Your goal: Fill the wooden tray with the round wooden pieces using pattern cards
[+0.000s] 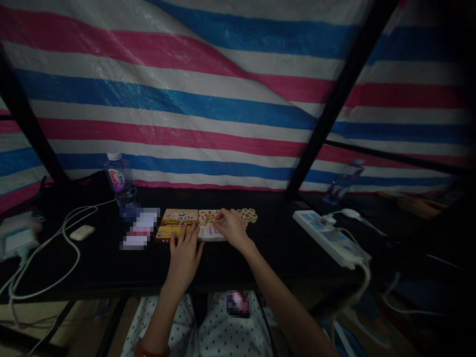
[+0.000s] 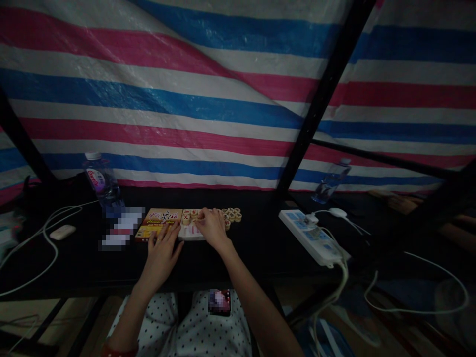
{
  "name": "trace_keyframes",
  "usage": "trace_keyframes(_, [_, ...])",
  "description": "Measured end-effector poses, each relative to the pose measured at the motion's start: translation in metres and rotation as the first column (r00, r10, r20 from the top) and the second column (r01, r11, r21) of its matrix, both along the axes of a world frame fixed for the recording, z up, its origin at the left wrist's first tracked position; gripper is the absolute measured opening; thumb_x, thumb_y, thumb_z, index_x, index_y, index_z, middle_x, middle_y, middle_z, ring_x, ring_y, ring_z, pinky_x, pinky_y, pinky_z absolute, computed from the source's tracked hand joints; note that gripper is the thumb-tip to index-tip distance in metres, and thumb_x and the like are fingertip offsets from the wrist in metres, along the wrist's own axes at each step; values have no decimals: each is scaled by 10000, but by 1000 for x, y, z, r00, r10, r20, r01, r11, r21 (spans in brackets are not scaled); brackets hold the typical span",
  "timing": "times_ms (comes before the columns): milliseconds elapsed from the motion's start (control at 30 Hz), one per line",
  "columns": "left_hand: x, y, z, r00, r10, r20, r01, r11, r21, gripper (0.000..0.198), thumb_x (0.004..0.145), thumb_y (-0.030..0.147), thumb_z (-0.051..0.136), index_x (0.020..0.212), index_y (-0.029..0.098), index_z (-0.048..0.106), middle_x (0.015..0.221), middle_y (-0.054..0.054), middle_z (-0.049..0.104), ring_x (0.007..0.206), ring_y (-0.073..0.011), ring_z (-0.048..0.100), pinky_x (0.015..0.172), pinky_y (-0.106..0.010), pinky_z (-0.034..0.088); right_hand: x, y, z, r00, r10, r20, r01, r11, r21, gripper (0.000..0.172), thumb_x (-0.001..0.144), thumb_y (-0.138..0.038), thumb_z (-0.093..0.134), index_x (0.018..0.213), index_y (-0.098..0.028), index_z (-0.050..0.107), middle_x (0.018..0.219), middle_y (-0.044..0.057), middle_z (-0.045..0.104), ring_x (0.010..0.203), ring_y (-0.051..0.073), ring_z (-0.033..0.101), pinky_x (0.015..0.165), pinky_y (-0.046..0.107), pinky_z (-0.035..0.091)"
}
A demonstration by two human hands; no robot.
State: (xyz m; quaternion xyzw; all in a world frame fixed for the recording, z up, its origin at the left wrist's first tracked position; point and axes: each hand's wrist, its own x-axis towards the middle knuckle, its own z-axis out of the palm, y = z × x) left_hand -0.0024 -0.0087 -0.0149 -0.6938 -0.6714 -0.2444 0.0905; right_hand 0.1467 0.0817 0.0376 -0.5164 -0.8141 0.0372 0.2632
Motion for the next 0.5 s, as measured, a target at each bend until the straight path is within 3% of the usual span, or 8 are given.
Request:
trace_keyframes(267, [0, 1, -1, 1000, 0, -1, 0, 1000, -9, 426, 914, 257, 386, 1334, 205, 433, 1431, -74, 427, 1350, -271, 315, 1068, -550, 244, -15, 6, -7, 993, 18, 120, -11, 998, -64, 96, 794, -246, 599, 876, -206, 571, 871, 56, 626, 917, 214, 526, 783, 308, 331])
trace_keyframes(500, [0, 1, -2, 1000, 3, -19, -3, 1000, -4, 419, 918, 252, 382, 1332, 206, 429, 1436, -70, 419, 1351, -270, 315, 1070, -545, 244, -8, 0, -1, 998, 18, 65, -17, 1000, -13, 111, 754, -235, 617, 852, -209, 571, 811, 35, 611, 875, 208, 527, 788, 301, 335])
